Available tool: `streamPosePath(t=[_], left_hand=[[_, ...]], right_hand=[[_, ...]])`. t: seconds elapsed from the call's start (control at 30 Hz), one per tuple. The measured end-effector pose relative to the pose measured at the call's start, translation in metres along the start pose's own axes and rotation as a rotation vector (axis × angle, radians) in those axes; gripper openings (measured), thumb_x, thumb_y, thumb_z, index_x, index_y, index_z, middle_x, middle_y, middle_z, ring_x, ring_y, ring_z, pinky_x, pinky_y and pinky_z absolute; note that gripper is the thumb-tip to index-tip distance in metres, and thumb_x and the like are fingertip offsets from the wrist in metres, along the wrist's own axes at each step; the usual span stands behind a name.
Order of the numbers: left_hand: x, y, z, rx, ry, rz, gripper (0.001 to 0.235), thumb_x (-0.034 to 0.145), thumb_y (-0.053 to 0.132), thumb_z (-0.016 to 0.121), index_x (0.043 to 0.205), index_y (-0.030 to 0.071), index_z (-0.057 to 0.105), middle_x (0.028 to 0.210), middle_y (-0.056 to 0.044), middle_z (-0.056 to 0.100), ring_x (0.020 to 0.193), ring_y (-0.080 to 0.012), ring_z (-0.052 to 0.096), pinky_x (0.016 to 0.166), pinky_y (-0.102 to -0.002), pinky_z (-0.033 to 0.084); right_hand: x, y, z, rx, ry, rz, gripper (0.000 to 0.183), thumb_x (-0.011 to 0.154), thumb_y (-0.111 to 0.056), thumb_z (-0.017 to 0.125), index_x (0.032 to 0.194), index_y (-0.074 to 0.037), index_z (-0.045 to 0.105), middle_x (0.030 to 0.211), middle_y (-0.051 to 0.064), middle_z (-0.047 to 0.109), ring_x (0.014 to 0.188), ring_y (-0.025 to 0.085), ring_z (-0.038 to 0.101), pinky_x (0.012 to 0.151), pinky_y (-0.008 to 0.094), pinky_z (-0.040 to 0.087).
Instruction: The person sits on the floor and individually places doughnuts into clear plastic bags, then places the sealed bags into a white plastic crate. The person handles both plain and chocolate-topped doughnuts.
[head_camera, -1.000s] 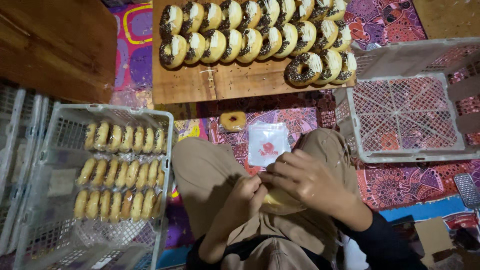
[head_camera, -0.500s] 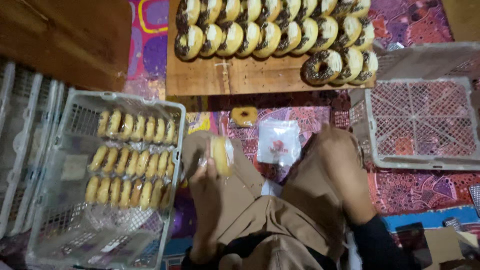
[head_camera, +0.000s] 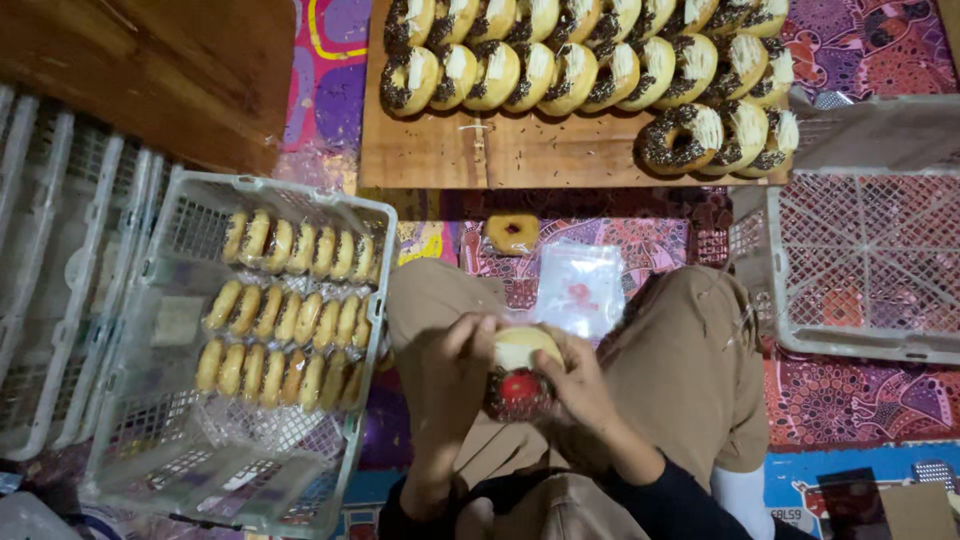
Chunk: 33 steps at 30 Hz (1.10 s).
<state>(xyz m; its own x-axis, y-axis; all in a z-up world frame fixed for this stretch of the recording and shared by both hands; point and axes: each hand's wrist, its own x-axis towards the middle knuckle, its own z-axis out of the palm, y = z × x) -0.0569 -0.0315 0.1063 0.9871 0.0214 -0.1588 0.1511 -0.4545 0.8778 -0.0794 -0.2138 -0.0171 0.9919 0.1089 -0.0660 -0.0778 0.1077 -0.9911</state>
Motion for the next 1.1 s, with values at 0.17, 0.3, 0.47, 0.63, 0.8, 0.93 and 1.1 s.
streamPosePath(t=[0.17,0.3,0.47,0.63,0.8,0.93,1.1], left_hand=[[0.001,-0.012,0.006,0.364,0.226,0.356,0.031,0.105,0.027,0.054,0.084,0.010,0.070,0.068,-0.008,0.070,0.067,-0.0290,0.065,0.067,-0.044,0.047],[0.034,-0.036,0.000,0.177,0.316,0.107,0.025,0.102,0.023,0.058,0.090,0.006,0.072,0.070,-0.012,0.067,0.061,-0.0283,0.061,0.061,-0.042,0.047],[0.050,-0.096,0.008,0.091,0.627,0.352,0.020,0.101,0.021,0.060,0.096,0.005,0.072,0.080,-0.011,0.069,0.072,-0.0293,0.061,0.070,-0.042,0.047],[0.032,-0.173,0.024,0.281,0.667,0.061,0.022,0.096,0.024,0.069,0.099,0.002,0.070,0.089,-0.013,0.070,0.081,-0.0289,0.064,0.079,-0.040,0.050],[0.020,-0.235,0.034,0.078,0.585,0.056,0.026,0.095,0.025,0.072,0.105,0.001,0.069,0.098,-0.014,0.072,0.090,-0.0284,0.068,0.089,-0.038,0.053],[0.052,-0.262,0.038,0.226,0.544,0.168,0.031,0.093,0.019,0.075,0.112,-0.004,0.065,0.104,-0.019,0.069,0.099,-0.0316,0.063,0.093,-0.041,0.048],[0.137,-0.271,0.082,-0.403,0.268,0.145,0.019,0.092,0.009,0.078,0.098,-0.001,0.063,0.093,-0.013,0.066,0.089,-0.0177,0.063,0.084,-0.031,0.051]], right_hand=[[0.005,0.019,0.002,-0.124,0.253,0.143,0.035,0.108,-0.025,0.056,0.099,0.000,0.079,0.077,0.004,0.071,0.071,0.009,0.059,0.065,0.026,0.047],[0.055,0.017,0.017,-0.058,0.403,0.068,0.021,0.099,-0.019,0.071,0.099,0.001,0.078,0.081,0.002,0.071,0.076,0.008,0.058,0.066,0.025,0.044],[0.096,0.051,0.048,0.034,0.462,-0.041,0.016,0.093,-0.015,0.076,0.095,0.000,0.077,0.083,-0.002,0.070,0.077,0.006,0.056,0.069,0.023,0.045],[0.071,0.107,0.071,0.157,0.440,0.152,0.019,0.096,-0.017,0.075,0.086,-0.001,0.075,0.077,-0.004,0.065,0.072,0.005,0.052,0.064,0.024,0.043],[0.067,0.160,0.066,-0.113,0.264,0.162,0.018,0.089,-0.013,0.078,0.077,-0.002,0.072,0.067,-0.002,0.067,0.061,0.006,0.056,0.058,0.025,0.045],[0.087,0.183,0.038,-0.152,0.157,0.232,0.017,0.083,-0.013,0.085,0.078,0.000,0.074,0.066,0.002,0.063,0.061,0.009,0.052,0.058,0.027,0.043],[0.138,0.174,-0.061,-0.680,0.123,0.241,0.025,0.076,-0.023,0.082,0.093,-0.007,0.073,0.077,0.005,0.071,0.072,0.023,0.071,0.066,0.037,0.056]])
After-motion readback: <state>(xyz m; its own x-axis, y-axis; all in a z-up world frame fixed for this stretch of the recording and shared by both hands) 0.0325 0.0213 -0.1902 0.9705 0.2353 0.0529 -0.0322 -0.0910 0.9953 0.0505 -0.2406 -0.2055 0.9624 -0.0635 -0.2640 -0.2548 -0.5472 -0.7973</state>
